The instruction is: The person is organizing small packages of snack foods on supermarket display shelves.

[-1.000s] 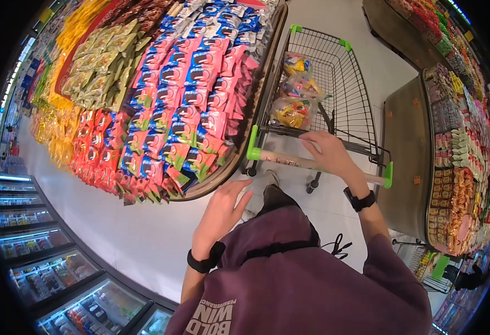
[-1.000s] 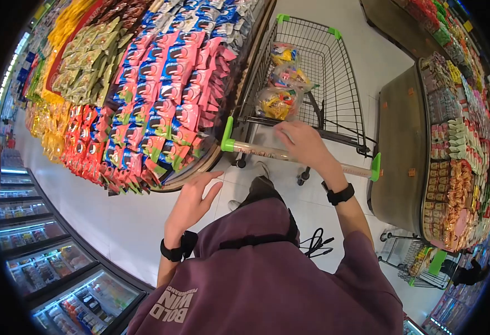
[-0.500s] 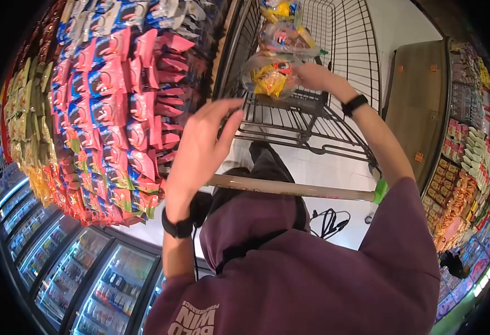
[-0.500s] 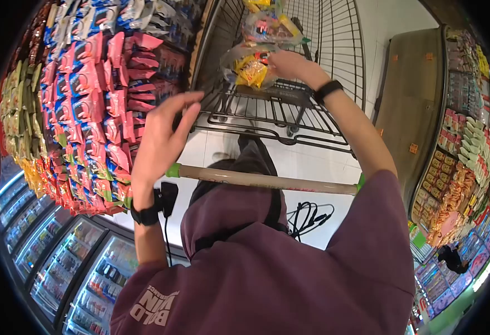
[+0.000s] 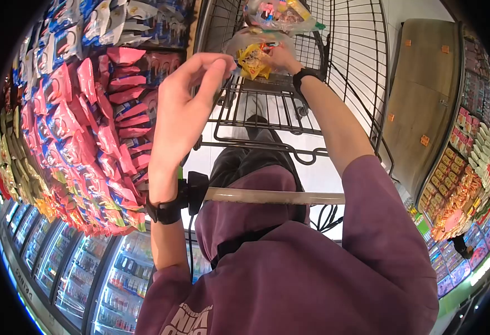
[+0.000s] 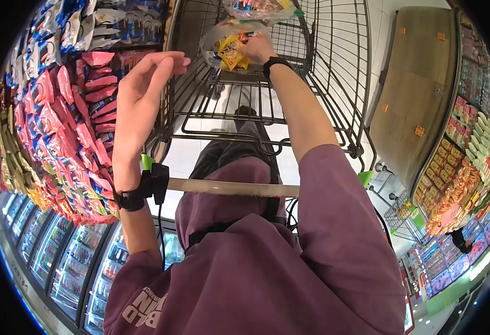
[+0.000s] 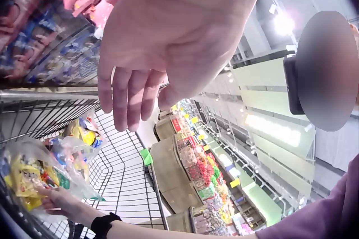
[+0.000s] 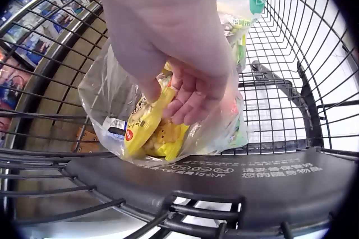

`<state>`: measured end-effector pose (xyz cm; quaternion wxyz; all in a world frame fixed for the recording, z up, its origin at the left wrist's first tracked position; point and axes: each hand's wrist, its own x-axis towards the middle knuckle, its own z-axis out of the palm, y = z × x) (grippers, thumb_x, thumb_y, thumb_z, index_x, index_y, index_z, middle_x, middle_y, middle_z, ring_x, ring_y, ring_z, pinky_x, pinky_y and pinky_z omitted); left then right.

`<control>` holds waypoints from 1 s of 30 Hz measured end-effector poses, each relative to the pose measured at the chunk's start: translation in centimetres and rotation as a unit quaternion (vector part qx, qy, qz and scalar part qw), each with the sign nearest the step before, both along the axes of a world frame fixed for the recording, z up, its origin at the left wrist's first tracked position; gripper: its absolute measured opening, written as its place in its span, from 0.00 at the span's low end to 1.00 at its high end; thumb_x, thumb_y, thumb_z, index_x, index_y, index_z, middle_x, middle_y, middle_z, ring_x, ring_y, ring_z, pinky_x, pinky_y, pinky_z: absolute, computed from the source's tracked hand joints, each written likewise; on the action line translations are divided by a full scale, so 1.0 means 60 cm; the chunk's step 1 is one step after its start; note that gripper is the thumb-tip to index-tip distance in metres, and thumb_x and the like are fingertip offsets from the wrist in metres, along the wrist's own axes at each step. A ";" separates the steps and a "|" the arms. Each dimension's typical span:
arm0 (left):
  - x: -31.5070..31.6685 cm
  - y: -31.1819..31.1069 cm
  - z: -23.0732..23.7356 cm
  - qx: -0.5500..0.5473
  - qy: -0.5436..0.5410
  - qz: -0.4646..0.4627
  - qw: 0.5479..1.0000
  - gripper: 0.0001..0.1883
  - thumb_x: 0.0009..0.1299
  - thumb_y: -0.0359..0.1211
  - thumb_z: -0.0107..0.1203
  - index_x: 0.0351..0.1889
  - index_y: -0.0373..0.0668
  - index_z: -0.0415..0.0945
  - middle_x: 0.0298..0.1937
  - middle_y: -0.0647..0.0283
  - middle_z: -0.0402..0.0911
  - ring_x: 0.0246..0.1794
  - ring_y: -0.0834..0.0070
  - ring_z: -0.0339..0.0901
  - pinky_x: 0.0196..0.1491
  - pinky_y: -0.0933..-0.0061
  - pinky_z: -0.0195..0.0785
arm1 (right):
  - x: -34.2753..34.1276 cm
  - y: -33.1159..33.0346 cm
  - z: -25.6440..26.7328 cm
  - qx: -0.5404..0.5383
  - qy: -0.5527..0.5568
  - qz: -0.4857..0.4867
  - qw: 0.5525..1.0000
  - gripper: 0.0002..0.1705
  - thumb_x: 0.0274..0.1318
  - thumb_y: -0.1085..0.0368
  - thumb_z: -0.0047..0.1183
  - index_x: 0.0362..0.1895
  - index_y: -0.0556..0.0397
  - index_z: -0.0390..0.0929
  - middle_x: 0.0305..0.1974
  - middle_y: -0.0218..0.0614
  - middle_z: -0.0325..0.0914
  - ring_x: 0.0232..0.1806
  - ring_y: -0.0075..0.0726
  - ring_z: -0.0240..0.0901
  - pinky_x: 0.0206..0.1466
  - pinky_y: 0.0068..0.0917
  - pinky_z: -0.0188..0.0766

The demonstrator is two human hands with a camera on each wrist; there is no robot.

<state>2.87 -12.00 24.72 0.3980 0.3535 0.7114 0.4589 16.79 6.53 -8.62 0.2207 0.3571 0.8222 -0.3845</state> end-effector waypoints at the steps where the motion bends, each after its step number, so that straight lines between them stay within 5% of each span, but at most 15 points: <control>1: -0.002 -0.002 0.001 -0.015 -0.037 0.001 0.999 0.13 0.77 0.33 0.50 0.47 0.33 0.79 0.42 0.62 0.86 0.45 0.79 0.80 0.52 0.77 0.70 | 0.001 0.000 -0.007 0.009 0.017 0.007 1.000 0.30 0.57 0.42 0.49 0.35 0.59 0.85 0.36 0.47 0.84 0.40 0.45 0.82 0.47 0.36 0.76; 8: -0.005 -0.008 0.009 -0.057 -0.063 0.004 0.996 0.13 0.77 0.34 0.50 0.48 0.32 0.79 0.43 0.61 0.85 0.45 0.80 0.79 0.54 0.78 0.68 | 0.005 0.010 -0.020 -0.076 0.098 -0.064 0.990 0.23 0.57 0.49 0.51 0.25 0.56 0.83 0.24 0.39 0.84 0.28 0.38 0.83 0.35 0.34 0.78; 13: -0.004 -0.005 0.042 -0.034 -0.050 0.005 0.998 0.13 0.78 0.33 0.49 0.48 0.33 0.79 0.44 0.61 0.85 0.46 0.80 0.79 0.53 0.79 0.68 | 0.016 0.040 0.164 -0.208 0.052 -0.082 0.973 0.18 0.62 0.54 0.54 0.33 0.59 0.76 0.28 0.37 0.82 0.30 0.31 0.83 0.33 0.27 0.77; 16: -0.002 -0.011 0.063 -0.007 -0.067 0.022 0.998 0.12 0.78 0.33 0.49 0.49 0.33 0.78 0.45 0.62 0.84 0.45 0.80 0.78 0.53 0.79 0.68 | 0.043 0.053 0.226 -0.143 0.074 -0.057 0.985 0.19 0.63 0.53 0.52 0.35 0.59 0.76 0.31 0.39 0.83 0.30 0.31 0.83 0.33 0.27 0.77; 21: 0.004 -0.041 0.083 0.024 -0.073 0.028 0.997 0.12 0.78 0.32 0.49 0.50 0.33 0.77 0.46 0.64 0.83 0.46 0.81 0.77 0.51 0.79 0.68 | 0.099 0.018 0.350 -0.208 0.202 -0.066 0.955 0.16 0.68 0.54 0.50 0.38 0.55 0.76 0.33 0.24 0.76 0.35 0.17 0.69 0.41 0.19 0.68; 27: 0.039 -0.104 0.082 0.022 0.017 0.031 0.999 0.26 0.76 0.35 0.53 0.64 0.27 0.60 0.54 0.43 0.78 0.52 0.65 0.79 0.51 0.67 0.74 | 0.109 -0.106 0.580 -0.302 0.311 -0.118 0.893 0.13 0.69 0.57 0.52 0.43 0.55 0.75 0.36 0.20 0.71 0.38 0.15 0.64 0.44 0.19 0.64; 30: 0.061 -0.124 0.085 0.099 -0.119 0.070 0.985 0.28 0.74 0.31 0.55 0.67 0.28 0.57 0.57 0.50 0.77 0.54 0.74 0.77 0.52 0.73 0.74 | 0.108 -0.151 0.613 -0.335 0.348 -0.097 0.870 0.13 0.68 0.57 0.53 0.42 0.55 0.74 0.38 0.22 0.73 0.41 0.16 0.67 0.48 0.20 0.66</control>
